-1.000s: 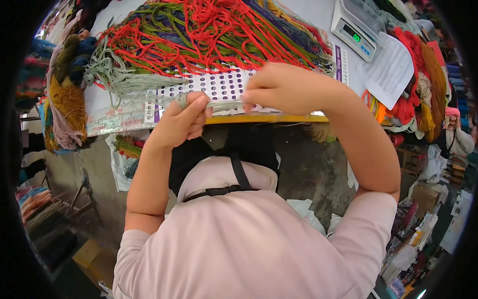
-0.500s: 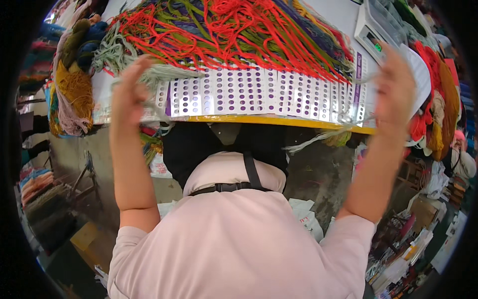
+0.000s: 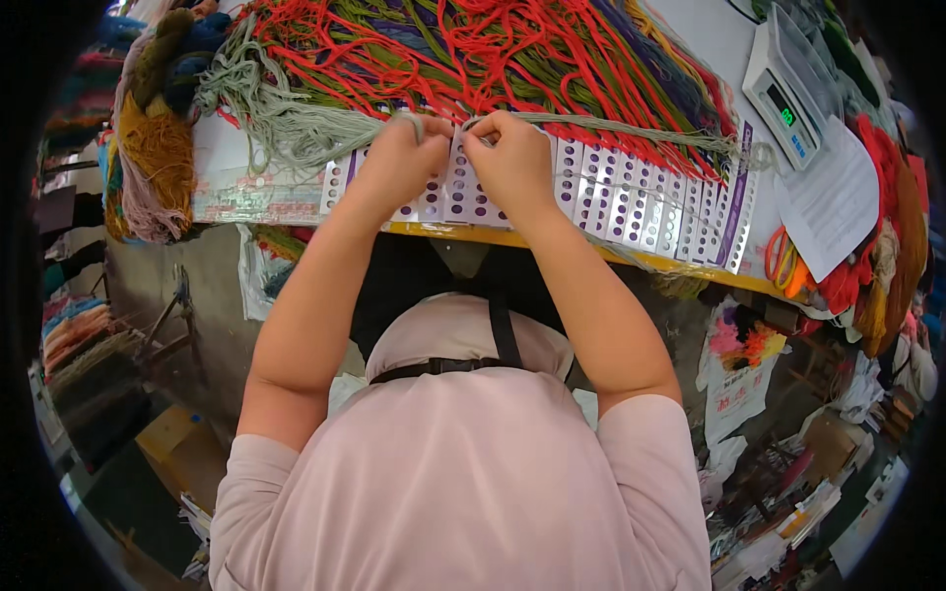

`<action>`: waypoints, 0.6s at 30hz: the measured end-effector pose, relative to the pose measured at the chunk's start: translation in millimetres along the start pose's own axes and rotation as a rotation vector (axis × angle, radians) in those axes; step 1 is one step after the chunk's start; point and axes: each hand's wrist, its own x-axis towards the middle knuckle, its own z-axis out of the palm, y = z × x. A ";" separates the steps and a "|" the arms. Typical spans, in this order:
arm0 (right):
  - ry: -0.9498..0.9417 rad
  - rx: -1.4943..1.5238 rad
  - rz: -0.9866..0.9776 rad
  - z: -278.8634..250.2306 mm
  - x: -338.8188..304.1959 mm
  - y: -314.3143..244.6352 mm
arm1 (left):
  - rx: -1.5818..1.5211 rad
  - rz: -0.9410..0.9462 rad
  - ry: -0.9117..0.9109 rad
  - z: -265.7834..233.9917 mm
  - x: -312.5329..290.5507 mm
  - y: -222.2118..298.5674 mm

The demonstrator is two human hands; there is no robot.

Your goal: Sort bunches of colored embroidery strings using a measurement template on a workshop table.

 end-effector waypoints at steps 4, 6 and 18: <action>0.020 0.032 -0.041 0.5 1.3 8.1 | -0.151 -0.027 0.055 1.5 8.0 0.8; 0.018 0.020 -0.031 0.4 1.5 7.5 | -0.044 0.061 0.009 2.1 11.0 -1.9; -0.075 0.149 -0.069 -10.2 -7.0 11.8 | -0.164 -0.025 0.126 6.8 18.4 -4.5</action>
